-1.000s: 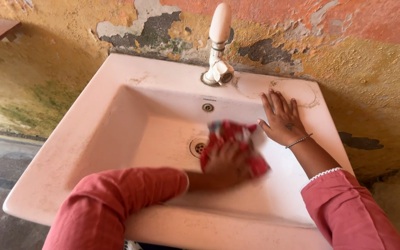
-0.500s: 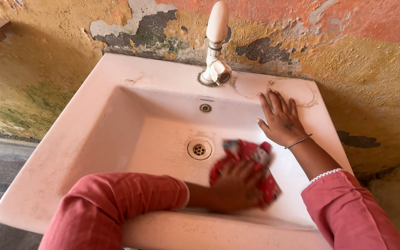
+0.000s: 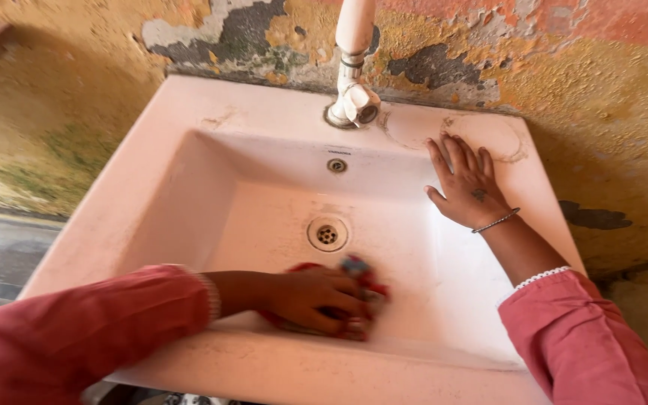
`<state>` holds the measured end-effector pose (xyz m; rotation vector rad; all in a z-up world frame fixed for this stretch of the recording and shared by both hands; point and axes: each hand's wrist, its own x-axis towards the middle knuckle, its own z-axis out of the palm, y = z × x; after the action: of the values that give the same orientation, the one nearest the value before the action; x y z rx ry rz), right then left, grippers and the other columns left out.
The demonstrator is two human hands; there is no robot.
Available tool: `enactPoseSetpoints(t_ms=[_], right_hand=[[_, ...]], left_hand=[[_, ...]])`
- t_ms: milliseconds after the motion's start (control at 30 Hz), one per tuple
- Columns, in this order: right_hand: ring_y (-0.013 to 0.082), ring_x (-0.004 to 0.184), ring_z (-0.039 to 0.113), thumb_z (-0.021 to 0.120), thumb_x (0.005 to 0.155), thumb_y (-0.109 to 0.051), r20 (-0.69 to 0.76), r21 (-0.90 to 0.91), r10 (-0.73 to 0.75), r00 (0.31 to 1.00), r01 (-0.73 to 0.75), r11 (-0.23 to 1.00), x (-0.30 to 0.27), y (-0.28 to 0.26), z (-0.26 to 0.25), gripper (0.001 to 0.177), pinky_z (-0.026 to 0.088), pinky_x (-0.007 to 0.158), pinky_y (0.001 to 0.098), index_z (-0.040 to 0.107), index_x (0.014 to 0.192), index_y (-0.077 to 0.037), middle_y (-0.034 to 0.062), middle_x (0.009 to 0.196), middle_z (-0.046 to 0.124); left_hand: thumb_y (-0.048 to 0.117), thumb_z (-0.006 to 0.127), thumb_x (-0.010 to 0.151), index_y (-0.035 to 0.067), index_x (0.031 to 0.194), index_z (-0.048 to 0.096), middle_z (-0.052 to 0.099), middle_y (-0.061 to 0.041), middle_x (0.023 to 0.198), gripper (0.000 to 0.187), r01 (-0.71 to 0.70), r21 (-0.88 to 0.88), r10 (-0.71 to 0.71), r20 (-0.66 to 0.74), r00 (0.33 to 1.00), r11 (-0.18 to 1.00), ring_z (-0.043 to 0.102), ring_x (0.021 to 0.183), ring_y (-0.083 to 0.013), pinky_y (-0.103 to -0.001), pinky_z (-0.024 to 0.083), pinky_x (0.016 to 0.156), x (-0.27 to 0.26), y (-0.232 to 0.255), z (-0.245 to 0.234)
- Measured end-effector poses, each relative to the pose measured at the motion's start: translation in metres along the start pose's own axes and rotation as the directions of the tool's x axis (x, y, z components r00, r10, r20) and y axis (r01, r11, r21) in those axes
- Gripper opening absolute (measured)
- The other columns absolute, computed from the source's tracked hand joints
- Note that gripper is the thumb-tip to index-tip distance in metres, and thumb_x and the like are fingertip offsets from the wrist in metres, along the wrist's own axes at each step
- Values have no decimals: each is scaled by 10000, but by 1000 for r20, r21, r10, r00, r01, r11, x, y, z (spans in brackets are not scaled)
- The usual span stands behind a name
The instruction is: The person wipes the interior and rim of a white ceramic sink using a red patterned cloth. They repeatedly rub the basin, sides, and area around the drain and faucet with the cloth.
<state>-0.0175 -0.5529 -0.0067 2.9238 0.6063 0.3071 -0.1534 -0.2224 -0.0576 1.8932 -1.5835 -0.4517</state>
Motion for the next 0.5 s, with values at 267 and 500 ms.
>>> enactPoseSetpoints(t_ms=[267, 500], right_hand=[[284, 1557, 108, 568, 912, -437, 17, -65, 34, 999, -33, 997, -2, -7, 0, 891, 116, 1215, 598, 80, 1621, -204, 119, 1689, 107], [284, 1556, 108, 559, 922, -417, 6, -79, 28, 1000, -27, 996, -1, -3, 3, 884, 117, 1223, 592, 77, 1630, -197, 115, 1694, 101]], left_hand=[[437, 724, 801, 146, 1272, 608, 541, -165, 1337, 566, 563, 604, -503, -290, 814, 564, 506, 1235, -377, -553, 416, 1004, -138, -28, -68], [659, 661, 772, 173, 1359, 576, 412, -216, 1399, 767, 544, 355, -397, -410, 821, 760, 380, 1276, -431, -614, 346, 1015, -9, -52, -26]])
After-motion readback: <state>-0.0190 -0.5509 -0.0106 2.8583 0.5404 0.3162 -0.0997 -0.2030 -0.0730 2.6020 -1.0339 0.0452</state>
